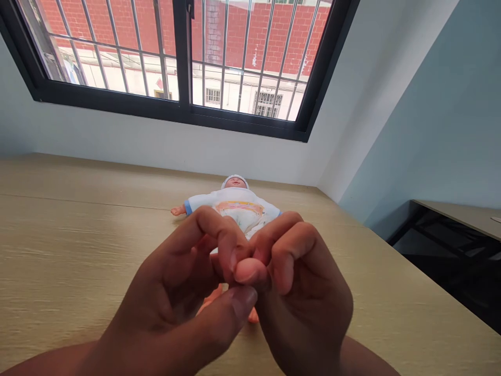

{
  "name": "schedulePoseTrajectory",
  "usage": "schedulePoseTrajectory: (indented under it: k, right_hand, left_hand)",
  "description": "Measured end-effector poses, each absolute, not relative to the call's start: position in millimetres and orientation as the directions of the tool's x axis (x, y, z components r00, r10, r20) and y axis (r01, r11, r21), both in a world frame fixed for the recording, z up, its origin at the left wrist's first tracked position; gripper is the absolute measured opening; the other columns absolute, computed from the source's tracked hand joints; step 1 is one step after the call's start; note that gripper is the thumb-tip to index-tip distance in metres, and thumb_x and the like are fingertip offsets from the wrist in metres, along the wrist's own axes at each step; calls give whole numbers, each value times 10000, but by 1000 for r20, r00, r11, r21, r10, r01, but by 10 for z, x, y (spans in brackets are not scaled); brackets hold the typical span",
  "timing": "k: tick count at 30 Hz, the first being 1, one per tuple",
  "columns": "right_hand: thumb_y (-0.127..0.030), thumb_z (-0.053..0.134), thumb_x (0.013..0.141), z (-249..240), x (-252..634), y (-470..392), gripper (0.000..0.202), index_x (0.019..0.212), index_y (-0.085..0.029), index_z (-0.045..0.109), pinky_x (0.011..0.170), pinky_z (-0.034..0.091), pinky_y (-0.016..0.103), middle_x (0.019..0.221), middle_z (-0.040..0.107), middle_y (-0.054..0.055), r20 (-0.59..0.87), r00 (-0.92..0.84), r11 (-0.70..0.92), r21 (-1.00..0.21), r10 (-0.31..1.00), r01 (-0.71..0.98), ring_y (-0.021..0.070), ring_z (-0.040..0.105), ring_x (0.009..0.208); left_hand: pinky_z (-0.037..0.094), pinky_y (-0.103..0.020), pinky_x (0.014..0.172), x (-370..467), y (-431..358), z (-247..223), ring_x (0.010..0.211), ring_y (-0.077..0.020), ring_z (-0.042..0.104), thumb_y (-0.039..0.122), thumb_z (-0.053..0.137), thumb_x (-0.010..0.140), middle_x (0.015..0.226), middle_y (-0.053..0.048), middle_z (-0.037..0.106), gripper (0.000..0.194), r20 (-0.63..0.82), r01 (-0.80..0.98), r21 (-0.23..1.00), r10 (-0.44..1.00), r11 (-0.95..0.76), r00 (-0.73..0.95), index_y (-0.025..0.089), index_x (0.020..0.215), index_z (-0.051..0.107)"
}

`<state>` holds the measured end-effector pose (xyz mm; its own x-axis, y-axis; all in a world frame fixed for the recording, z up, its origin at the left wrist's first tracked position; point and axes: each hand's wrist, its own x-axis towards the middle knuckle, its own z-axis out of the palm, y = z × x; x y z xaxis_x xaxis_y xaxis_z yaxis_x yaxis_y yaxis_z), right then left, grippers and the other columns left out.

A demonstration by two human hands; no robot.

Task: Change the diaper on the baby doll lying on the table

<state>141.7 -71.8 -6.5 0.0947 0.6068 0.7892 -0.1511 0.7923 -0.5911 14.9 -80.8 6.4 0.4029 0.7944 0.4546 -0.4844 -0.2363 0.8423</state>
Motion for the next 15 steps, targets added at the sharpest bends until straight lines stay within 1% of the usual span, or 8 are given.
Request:
schedulePoseTrajectory:
  k: [4,7,12,15]
  right_hand:
    - [-127,713,831,-73,1414,-729,352,659,-209,417,601,509,310,701,511,-35,782,99,786,-600,616,-152,101,518,607]
    - [-128,732,811,-71,1417,-733,360,656,-208,417,625,532,322,715,522,-37,787,94,790,-594,610,-154,100,527,606]
    - [-132,720,822,-80,1426,-717,354,657,-210,417,566,510,299,699,526,-36,797,98,802,-584,596,-128,96,517,581]
    - [-109,720,809,-82,1438,-708,347,663,-208,420,606,527,315,713,538,-38,811,95,815,-567,578,-115,95,531,590]
  left_hand:
    - [488,-43,623,162,-825,77,690,-34,538,100,654,889,785,65,617,184,462,-504,829,805,-243,372,231,806,555]
    - [498,-54,640,174,-831,79,694,-37,537,91,647,892,792,59,614,184,452,-507,831,807,-227,380,231,809,561]
    - [498,-58,655,176,-833,81,708,-42,525,102,642,900,800,55,599,177,447,-531,824,801,-196,399,241,821,566]
    - [496,-61,665,165,-833,80,717,-42,525,110,633,909,808,58,597,176,443,-517,834,792,-191,421,246,828,556]
